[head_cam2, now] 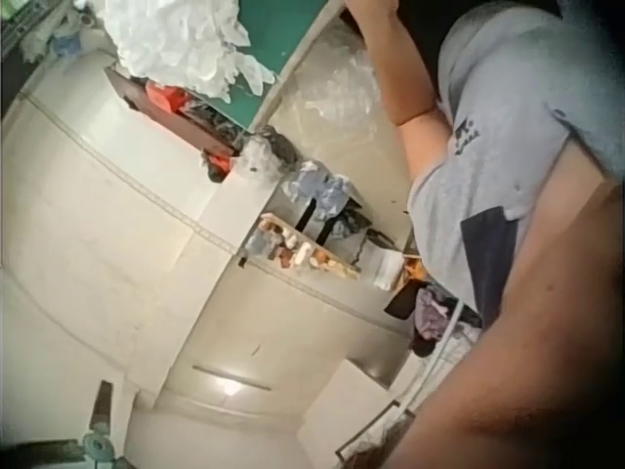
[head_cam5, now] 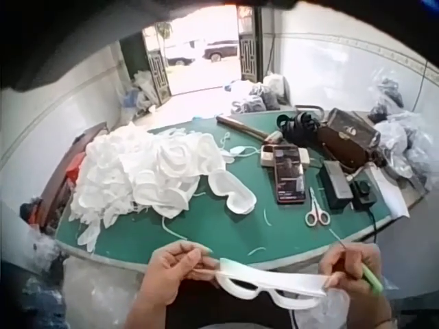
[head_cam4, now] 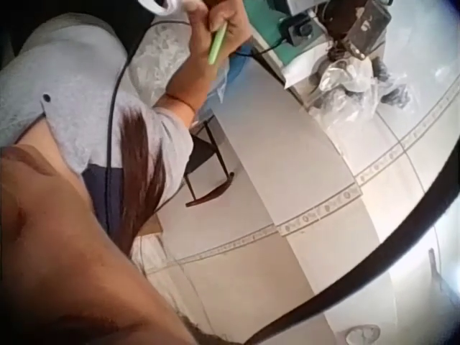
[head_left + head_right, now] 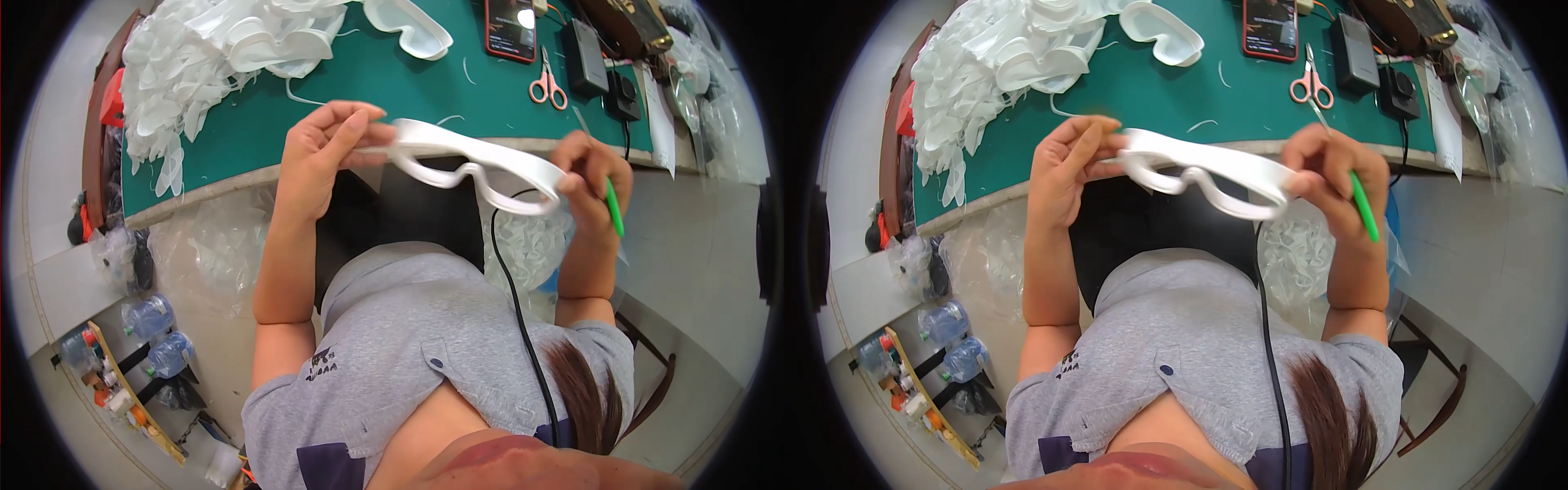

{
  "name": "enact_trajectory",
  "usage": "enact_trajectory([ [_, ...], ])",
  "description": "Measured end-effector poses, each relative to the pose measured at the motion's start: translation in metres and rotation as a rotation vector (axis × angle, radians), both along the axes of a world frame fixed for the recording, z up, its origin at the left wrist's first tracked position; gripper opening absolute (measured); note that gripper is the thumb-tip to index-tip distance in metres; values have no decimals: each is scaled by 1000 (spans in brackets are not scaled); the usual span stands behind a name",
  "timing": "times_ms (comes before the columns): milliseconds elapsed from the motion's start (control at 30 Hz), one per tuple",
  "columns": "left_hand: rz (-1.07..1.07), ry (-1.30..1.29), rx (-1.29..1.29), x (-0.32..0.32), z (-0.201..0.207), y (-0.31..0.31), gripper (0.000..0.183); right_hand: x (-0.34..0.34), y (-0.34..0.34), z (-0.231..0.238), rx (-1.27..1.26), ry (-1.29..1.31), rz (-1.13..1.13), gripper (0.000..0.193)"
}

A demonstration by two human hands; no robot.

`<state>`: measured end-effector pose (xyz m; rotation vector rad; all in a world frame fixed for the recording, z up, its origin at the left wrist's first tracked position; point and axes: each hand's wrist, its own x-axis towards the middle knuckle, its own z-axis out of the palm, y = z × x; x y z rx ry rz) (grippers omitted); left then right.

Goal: Using a small tool to scrape and trim excess material from white plastic goggle frames on a factory workbench.

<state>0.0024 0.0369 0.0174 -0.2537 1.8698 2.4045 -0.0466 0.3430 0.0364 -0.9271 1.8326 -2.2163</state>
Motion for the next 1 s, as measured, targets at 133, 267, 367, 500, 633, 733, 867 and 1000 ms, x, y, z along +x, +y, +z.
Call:
enact_trajectory([
  [133,-25,367,-627,-42,-16,21,24,22,41,21,108,146,-125,42],
  [267,164,865,-1345,-97,-37,36,32,42,80,37,433,71,-178,42],
  [367,74,834,-1325,-126,-52,34,24,50,107,33,825,-56,-211,36],
  [500,141,659,-1125,-130,-35,40,13,70,147,14,992,-539,-162,33],
  [633,333,528,-524,-116,-24,22,15,62,148,-7,1211,-343,-260,34],
  [733,293,426,-49,-97,-12,15,23,44,122,-2,1044,-61,-551,37],
  [867,301,344,140,-65,1,14,26,10,66,-21,333,37,-485,70],
  [1000,247,280,286,-43,6,13,31,-20,3,-20,220,158,-299,30],
])
